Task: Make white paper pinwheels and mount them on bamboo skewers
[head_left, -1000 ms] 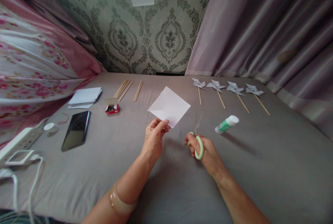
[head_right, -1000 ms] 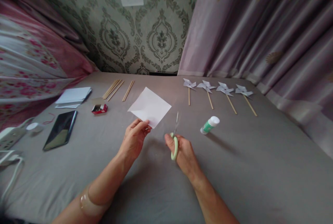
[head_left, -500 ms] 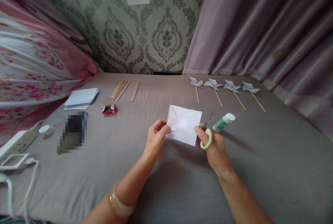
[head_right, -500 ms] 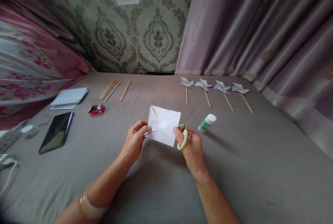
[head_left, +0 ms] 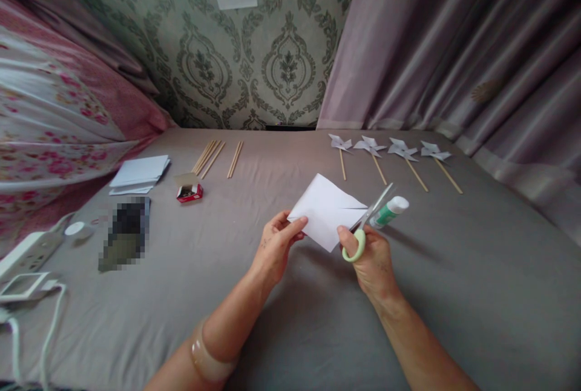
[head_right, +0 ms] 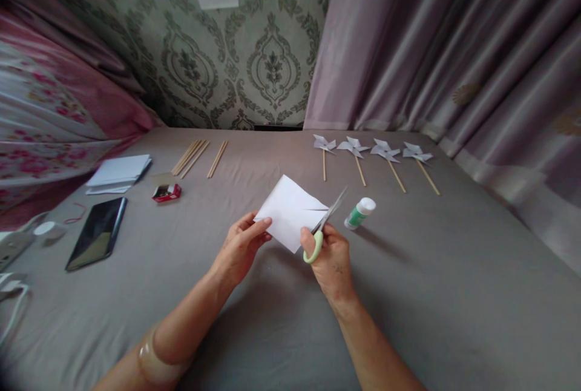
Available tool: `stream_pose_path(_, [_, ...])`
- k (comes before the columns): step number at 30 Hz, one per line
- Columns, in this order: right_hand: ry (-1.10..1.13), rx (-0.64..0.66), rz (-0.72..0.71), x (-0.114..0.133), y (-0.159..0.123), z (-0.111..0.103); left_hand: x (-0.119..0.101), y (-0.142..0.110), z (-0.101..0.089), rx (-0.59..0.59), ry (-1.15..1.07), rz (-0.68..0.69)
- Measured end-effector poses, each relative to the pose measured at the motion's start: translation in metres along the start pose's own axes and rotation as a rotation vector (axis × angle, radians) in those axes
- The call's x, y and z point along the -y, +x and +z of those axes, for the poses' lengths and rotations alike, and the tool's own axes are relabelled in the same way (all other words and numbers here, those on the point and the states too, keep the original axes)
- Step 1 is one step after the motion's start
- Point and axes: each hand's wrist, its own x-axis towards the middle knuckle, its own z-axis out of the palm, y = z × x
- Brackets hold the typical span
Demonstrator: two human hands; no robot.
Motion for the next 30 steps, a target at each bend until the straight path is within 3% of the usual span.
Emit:
stream_pose_path(8, [-0.045, -0.083, -0.031, -0.002, -0.001, 0.001, 0.014, -0.008, 0.011, 0.123, 0.062, -0.063])
stream_pose_path(13, [-0.108, -0.047, -0.009, 0.002, 0.0, 0.0, 0.01, -0.004, 0.007, 0.049, 0.08, 0.006])
stream_pose_path(18, [-0.35, 0.217, 0.144, 0.014, -0.003, 0.001, -0.001, 0.006, -0.004, -0.09, 0.02, 0.122])
stream_pose_path(23, [-0.485, 0.504, 0.205, 0.012, -0.012, 0.006, -0.008, 0.006, -0.006, -0.115, -0.055, 0.125])
stream_pose_path(30, [-0.473, 0.613, 0.25, 0.012, -0.016, 0.008, -0.007, 0.002, -0.002, -0.118, -0.069, 0.073])
